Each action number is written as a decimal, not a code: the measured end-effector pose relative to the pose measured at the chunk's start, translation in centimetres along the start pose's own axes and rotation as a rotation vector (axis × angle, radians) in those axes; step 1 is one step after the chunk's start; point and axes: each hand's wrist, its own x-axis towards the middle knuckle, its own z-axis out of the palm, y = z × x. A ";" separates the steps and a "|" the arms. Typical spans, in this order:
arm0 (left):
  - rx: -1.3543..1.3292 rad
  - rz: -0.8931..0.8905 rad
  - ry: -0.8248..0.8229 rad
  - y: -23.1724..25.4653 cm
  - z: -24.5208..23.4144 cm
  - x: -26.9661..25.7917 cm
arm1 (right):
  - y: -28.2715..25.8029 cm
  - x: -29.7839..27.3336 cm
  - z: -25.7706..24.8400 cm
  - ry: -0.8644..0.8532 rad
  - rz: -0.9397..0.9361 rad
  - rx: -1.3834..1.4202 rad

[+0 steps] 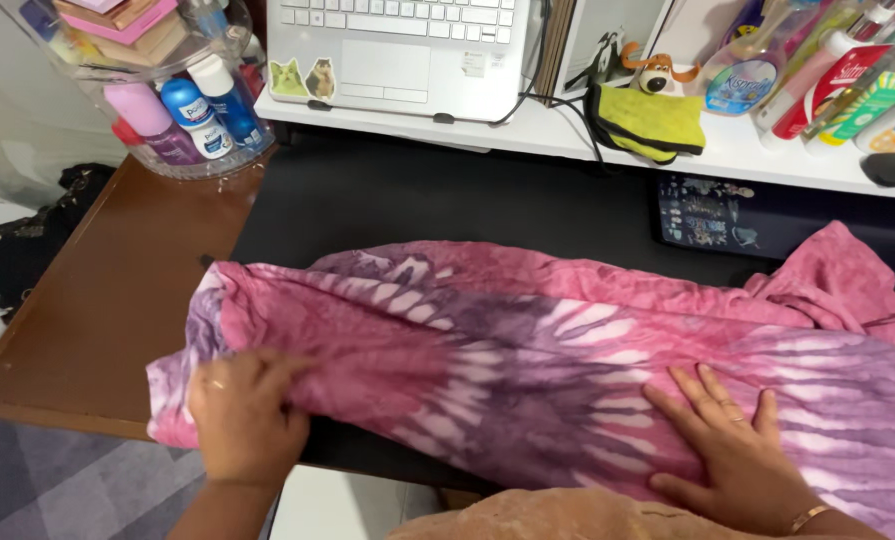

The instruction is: The person folds a tie-dye garment by first laying it on their lap, smoothing the fabric with their hands, and then placing it on a desk to fold the sides inward into a rectangle.

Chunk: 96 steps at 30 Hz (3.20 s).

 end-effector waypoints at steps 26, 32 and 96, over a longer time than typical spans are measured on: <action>-0.975 -1.346 -0.312 -0.2 3.5 1.6 | -15.4 8.7 -3.2 0.093 -0.398 0.191; -0.894 -1.043 -0.471 -2.5 3.3 1.8 | -15.6 9.0 -2.9 -0.099 -0.414 0.020; -0.701 0.104 -0.984 5.4 2.3 14.1 | -2.5 -2.2 -0.1 0.371 0.362 0.179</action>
